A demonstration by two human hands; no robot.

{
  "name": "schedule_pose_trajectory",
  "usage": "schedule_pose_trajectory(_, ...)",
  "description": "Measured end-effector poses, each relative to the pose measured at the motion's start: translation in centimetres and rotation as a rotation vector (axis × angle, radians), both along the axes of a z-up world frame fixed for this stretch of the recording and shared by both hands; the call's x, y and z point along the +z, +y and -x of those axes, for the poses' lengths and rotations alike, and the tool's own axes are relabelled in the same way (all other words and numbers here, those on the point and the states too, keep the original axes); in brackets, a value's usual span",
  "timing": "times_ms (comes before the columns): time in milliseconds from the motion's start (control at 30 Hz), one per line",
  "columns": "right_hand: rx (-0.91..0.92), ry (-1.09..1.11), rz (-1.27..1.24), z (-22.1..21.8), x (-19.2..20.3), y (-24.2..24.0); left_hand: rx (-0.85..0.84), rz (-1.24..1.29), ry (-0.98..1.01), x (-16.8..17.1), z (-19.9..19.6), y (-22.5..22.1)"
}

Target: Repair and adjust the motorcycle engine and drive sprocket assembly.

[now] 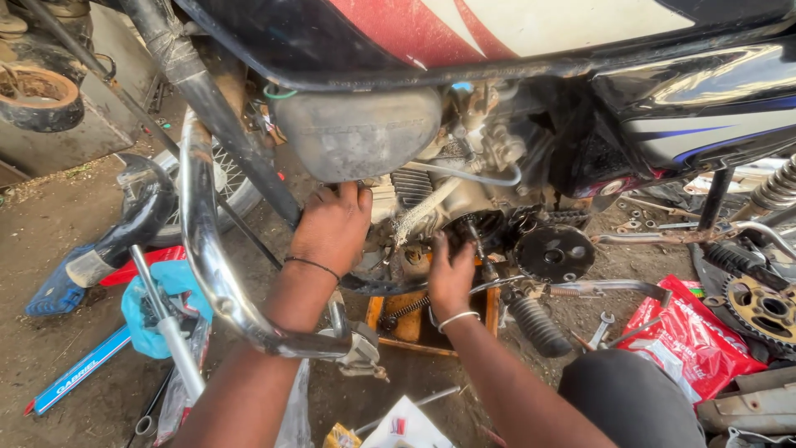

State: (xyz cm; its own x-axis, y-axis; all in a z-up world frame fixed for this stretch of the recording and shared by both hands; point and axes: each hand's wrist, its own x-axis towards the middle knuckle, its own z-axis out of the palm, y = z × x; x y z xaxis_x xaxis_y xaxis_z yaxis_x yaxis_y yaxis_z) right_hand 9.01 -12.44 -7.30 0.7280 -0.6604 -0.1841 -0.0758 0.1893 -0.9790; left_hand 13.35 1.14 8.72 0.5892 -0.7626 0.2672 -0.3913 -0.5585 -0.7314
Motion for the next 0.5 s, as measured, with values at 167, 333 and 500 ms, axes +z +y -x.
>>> schedule_pose_trajectory(167,-0.026,0.113,0.108,0.3,-1.6,-0.2,-0.039,0.04,-0.034,-0.8,-0.6,0.1)
schedule_pose_trajectory(333,-0.053,-0.039,-0.118,-0.2,-3.0,-0.9,-0.063,0.066,-0.111,-1.1,-0.5,0.1)
schedule_pose_trajectory(500,0.047,-0.066,-0.105,-0.4,-3.2,-0.3,-0.059,0.078,-0.096,-1.5,-0.8,0.2)
